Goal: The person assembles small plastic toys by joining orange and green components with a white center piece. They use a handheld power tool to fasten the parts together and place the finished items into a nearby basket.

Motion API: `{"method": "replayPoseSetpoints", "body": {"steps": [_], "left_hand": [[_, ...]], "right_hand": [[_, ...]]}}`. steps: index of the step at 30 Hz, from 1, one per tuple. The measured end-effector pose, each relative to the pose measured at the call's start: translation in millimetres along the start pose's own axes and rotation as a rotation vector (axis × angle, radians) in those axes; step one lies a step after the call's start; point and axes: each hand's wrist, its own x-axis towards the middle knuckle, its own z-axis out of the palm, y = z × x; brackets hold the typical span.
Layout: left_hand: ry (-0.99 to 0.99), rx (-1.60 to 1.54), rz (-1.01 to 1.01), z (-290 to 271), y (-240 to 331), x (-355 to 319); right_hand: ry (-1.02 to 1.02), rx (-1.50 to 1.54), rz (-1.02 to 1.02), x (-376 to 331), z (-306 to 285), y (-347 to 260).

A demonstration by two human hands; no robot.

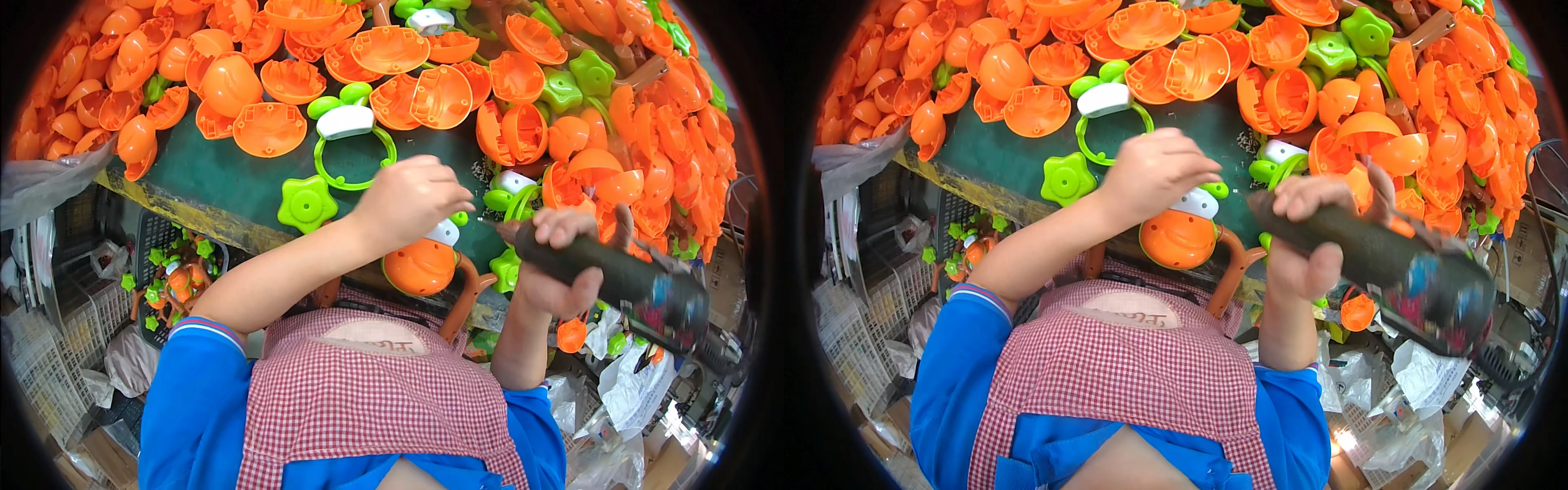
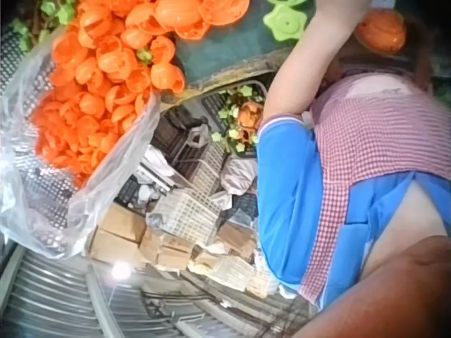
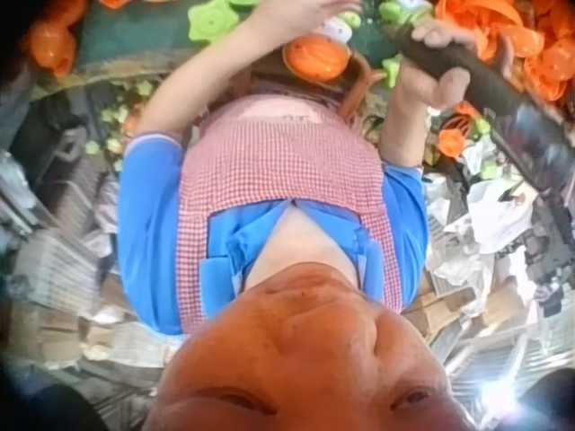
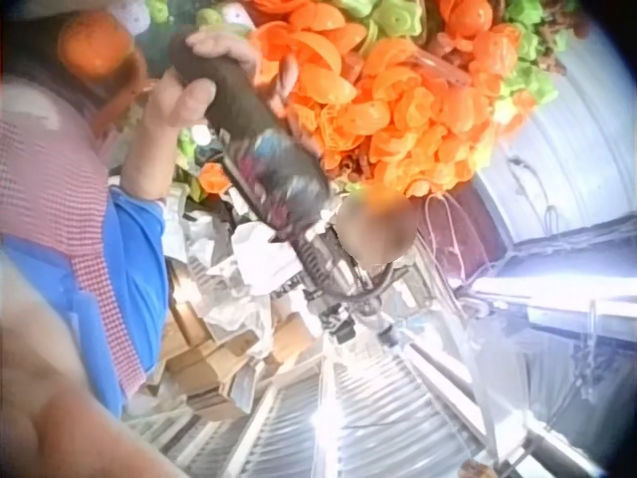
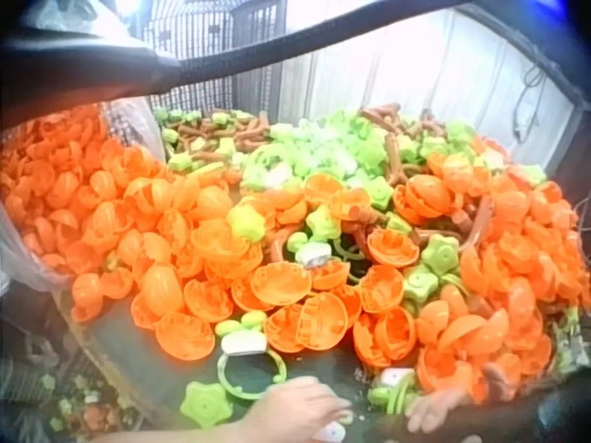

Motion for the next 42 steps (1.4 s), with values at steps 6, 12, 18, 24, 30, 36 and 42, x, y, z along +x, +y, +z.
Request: {"method": "replayPoseSetpoints", "body": {"steps": [6, 12, 18, 24, 30, 36, 42], "left_hand": [[-0.053, -0.431, -0.266, -4, 25, -23], [-0.165, -0.274, -0.1, 20, 14, -36], [-0.151, -0.261, -0.103, 19, 17, -35], [-0.135, -0.197, -0.042, 24, 17, -36], [-0.133, -0.211, -0.089, 24, 17, -38], [-0.148, -0.214, -0.08, 25, 16, -37], [-0.156, -0.196, -0.057, 23, 15, -35]], "right_hand": [[-0.164, 0.237, 0.183, -47, 22, -45], [-0.281, 0.161, 0.134, -66, 33, -43], [-0.274, 0.034, 0.288, -66, 40, -45], [-0.291, 0.014, 0.143, -65, 39, -38], [-0.381, -0.049, 0.304, -64, 40, -32], [-0.525, 0.087, 0.276, -64, 39, -14], [-0.772, 0.209, 0.251, -44, 27, 4]]}}
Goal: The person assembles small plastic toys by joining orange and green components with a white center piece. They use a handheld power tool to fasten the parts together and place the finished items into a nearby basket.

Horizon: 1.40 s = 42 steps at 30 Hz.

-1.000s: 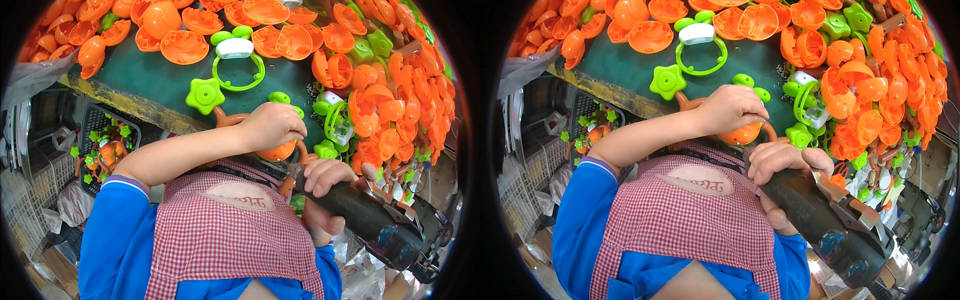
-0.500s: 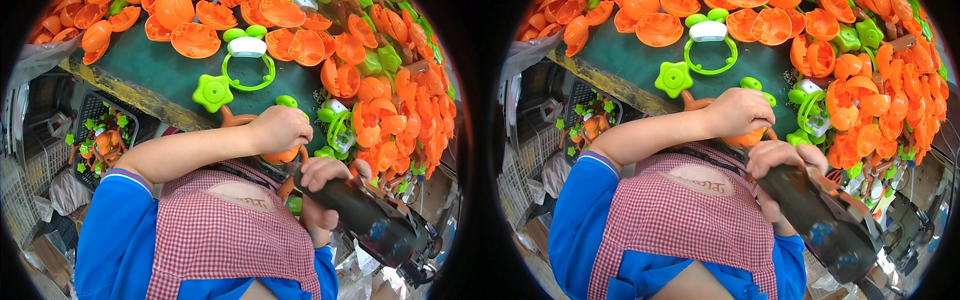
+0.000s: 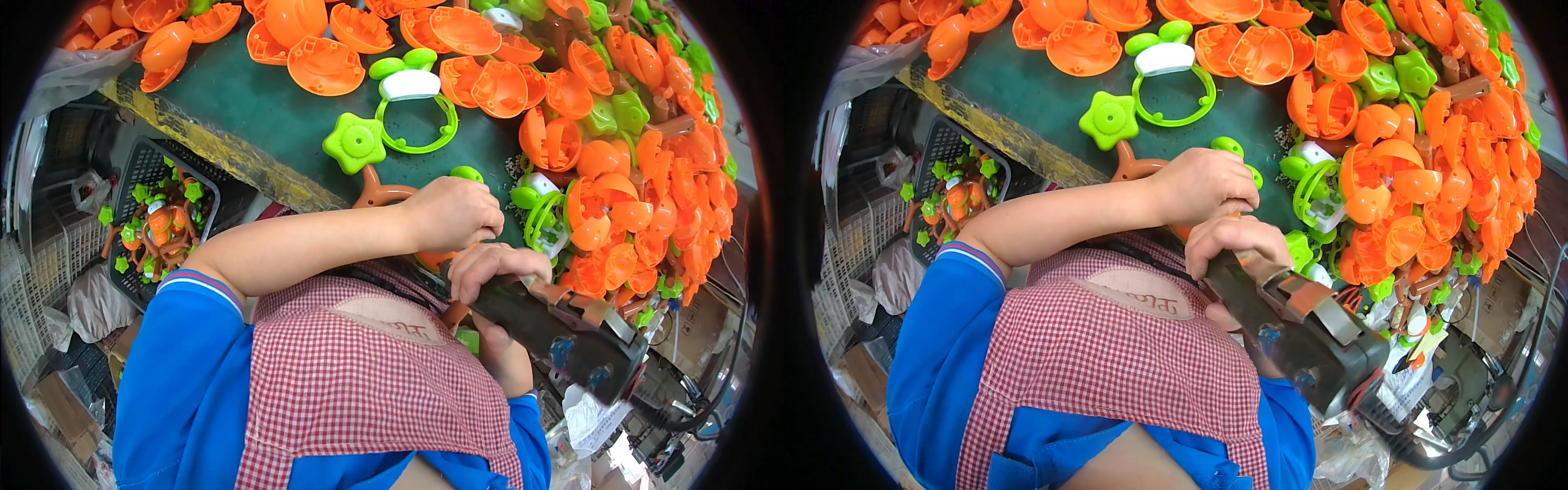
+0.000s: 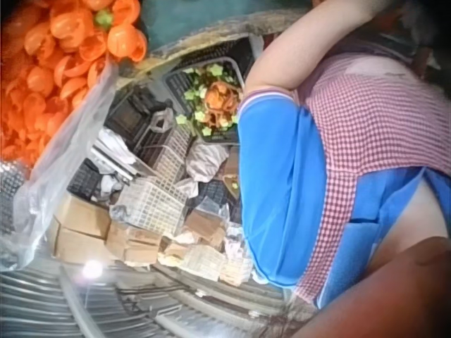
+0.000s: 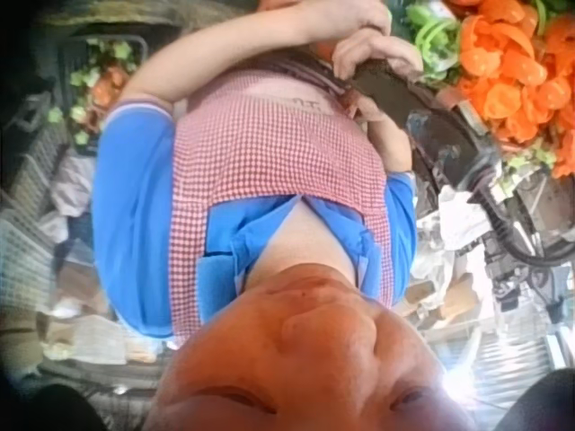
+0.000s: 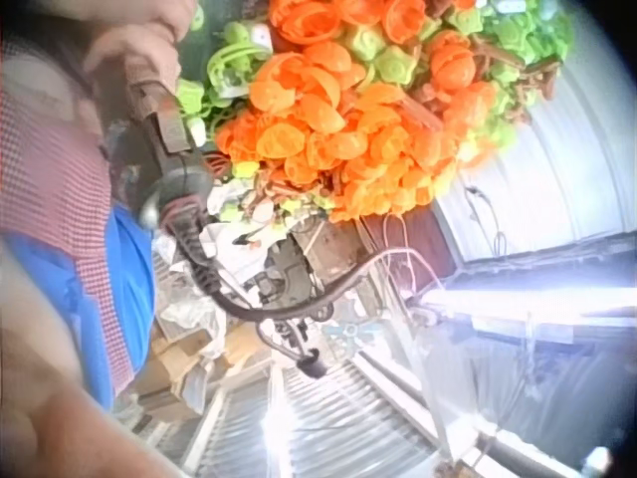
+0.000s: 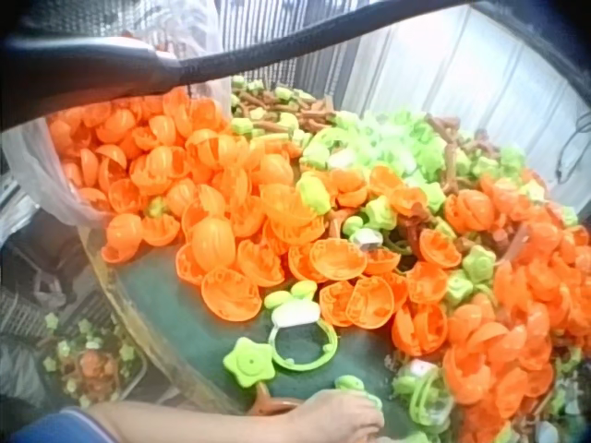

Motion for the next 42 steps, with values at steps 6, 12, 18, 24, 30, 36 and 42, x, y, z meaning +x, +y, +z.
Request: {"method": "replayPoseSetpoints", "body": {"steps": [6, 12, 18, 24, 30, 36, 42], "left_hand": [[0.132, -0.138, -0.105, -22, 13, -16], [0.185, -0.148, -0.055, -37, 29, -53], [0.19, -0.145, -0.049, -37, 30, -54], [0.257, -0.093, -0.001, -39, 27, -57], [0.189, -0.039, -0.088, -55, 34, -44], [-0.457, 0.276, -0.609, -58, 26, -32], [-0.515, 0.244, -0.632, -62, 26, -25]], "right_hand": [[0.32, 0.174, -0.151, -6, -3, -22], [0.509, 0.11, -0.28, 6, 1, -24], [0.459, 0.066, -0.261, 10, 9, -22], [0.555, 0.139, -0.262, 15, 12, -18], [0.469, 0.096, -0.235, 21, 9, -13], [0.439, 0.037, -0.036, 32, 23, -21], [0.412, -0.104, 0.131, 35, 25, -10]]}}
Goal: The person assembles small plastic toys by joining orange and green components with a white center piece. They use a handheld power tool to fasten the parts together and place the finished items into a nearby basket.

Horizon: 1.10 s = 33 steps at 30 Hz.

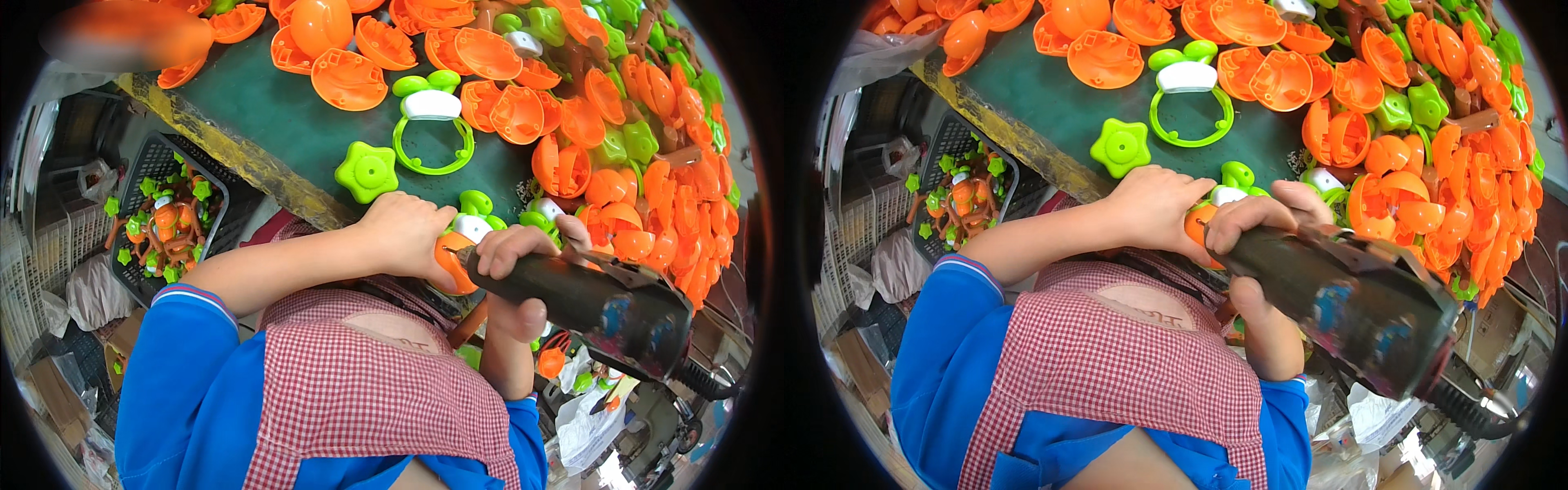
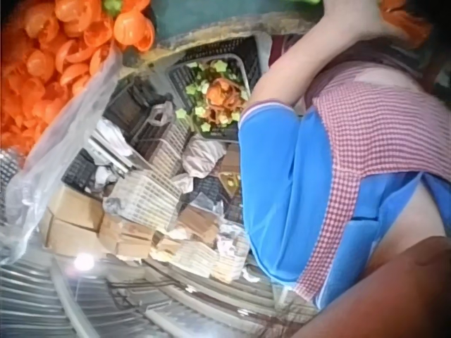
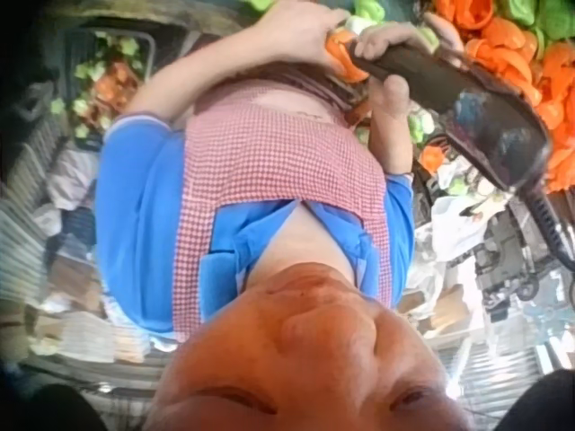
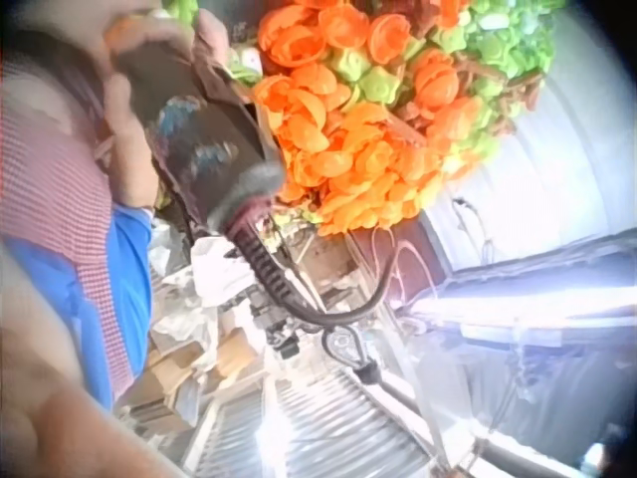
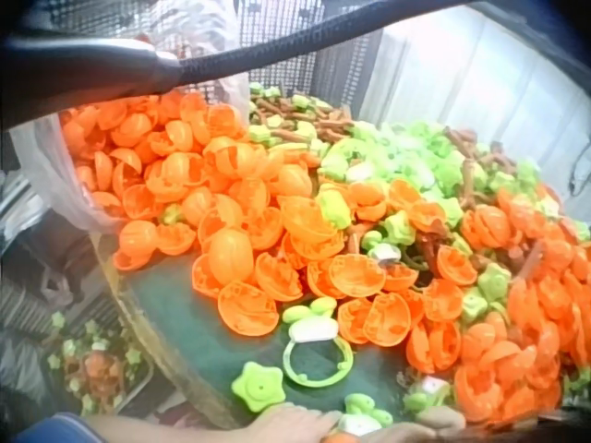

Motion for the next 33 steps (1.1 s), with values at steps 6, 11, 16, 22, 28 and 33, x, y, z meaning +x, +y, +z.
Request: {"method": "replayPoseSetpoints", "body": {"steps": [6, 11, 16, 22, 28, 33], "left_hand": [[0.024, -0.037, 0.022, 2, -1, 2], [0.092, -0.058, 0.059, 10, -5, 4], [0.111, -0.039, 0.044, 10, -4, 0], [0.272, 0.003, 0.095, 17, 5, -12], [0.992, 0.127, 0.029, -58, -48, -148], [0.929, 0.233, -0.677, -94, -154, -345]], "right_hand": [[-0.079, 0.135, 0.04, 1, -11, 33], [-0.234, 0.304, -0.034, 10, -5, 41], [-0.072, 0.115, -0.049, -5, -39, 61], [-0.17, 0.374, -0.04, 10, -54, 10], [-0.189, 0.707, -0.335, 1, -68, -62], [0.073, 0.42, -0.22, -27, -128, -24]]}}
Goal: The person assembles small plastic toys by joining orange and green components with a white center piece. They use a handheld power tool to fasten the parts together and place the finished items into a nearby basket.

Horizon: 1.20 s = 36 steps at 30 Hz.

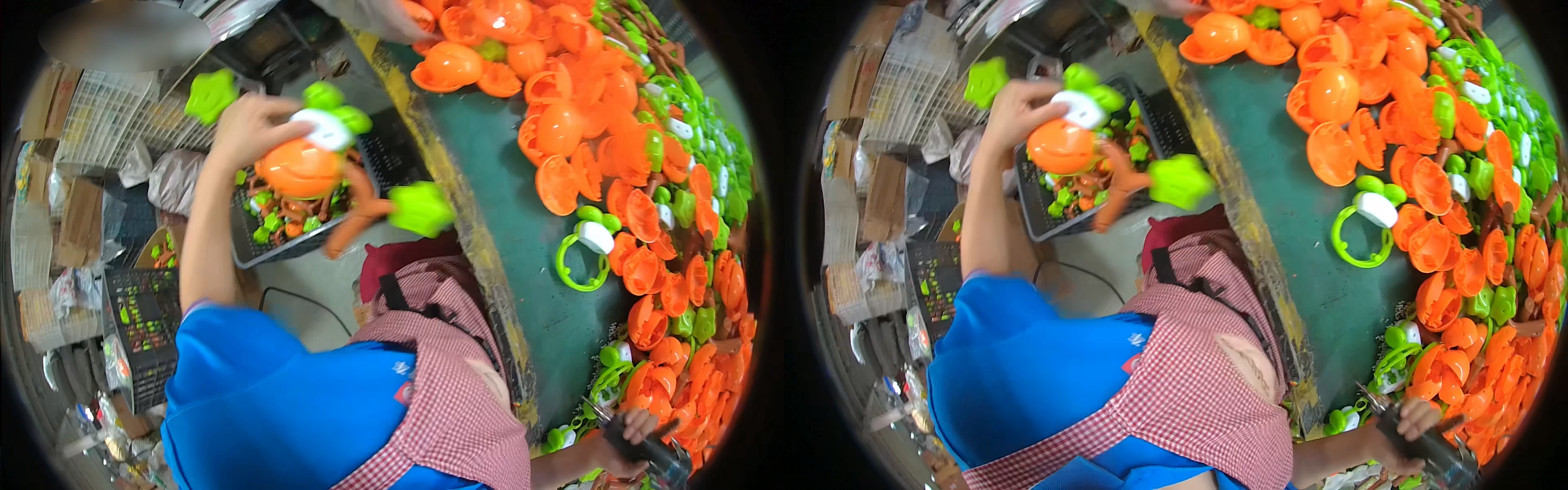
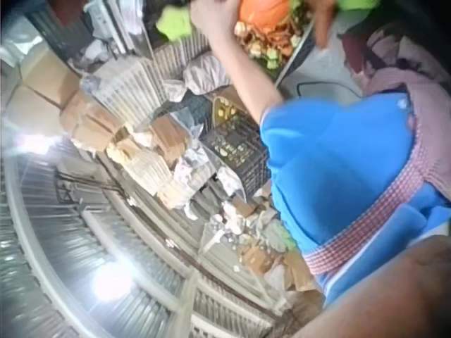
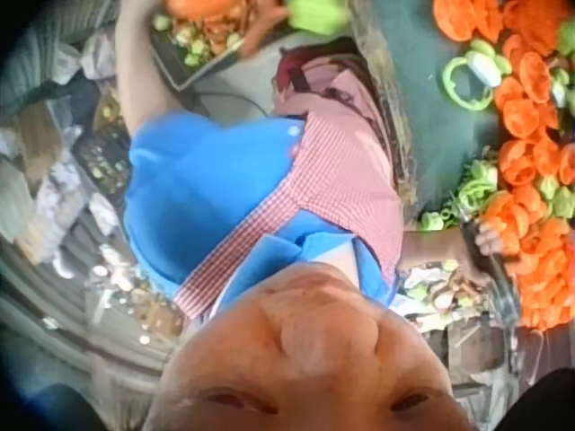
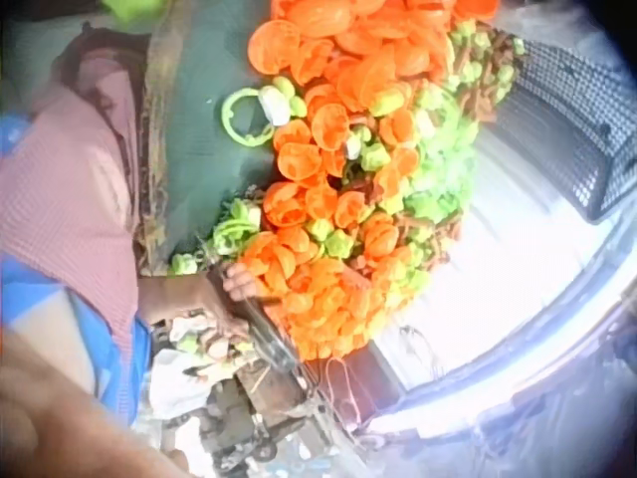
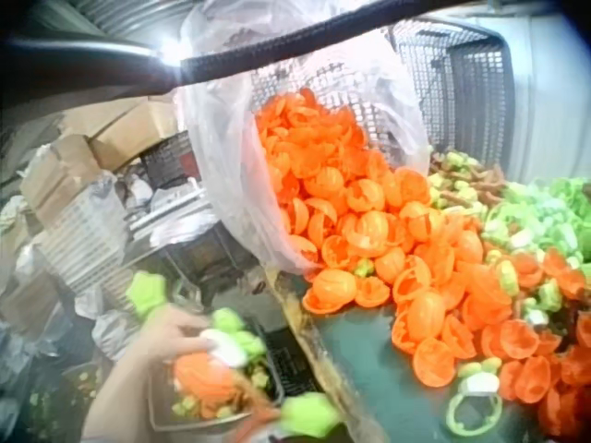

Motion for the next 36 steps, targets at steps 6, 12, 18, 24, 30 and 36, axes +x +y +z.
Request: {"method": "replayPoseSetpoints", "body": {"steps": [6, 12, 18, 24, 30, 36], "left_hand": [[0.278, 0.258, -0.183, 126, -85, -9], [0.31, -0.142, 0.693, 137, 169, 132], [0.394, 0.131, 0.75, 191, 345, 306], [0.308, 0.211, 0.926, 231, 424, 421], [0.08, 0.58, 0.767, 239, 444, 416], [0.527, -0.241, 1.232, 162, 439, 272]], "right_hand": [[0.197, -0.414, 0.056, -28, -35, 30], [0.526, -0.546, -0.12, -48, -49, 35], [0.745, -0.892, -0.168, -50, -40, 29], [0.819, -0.947, -0.151, -65, -42, 22], [0.807, -0.976, -0.111, -52, -36, 21], [0.86, -0.935, -0.061, -57, -25, 22]]}}
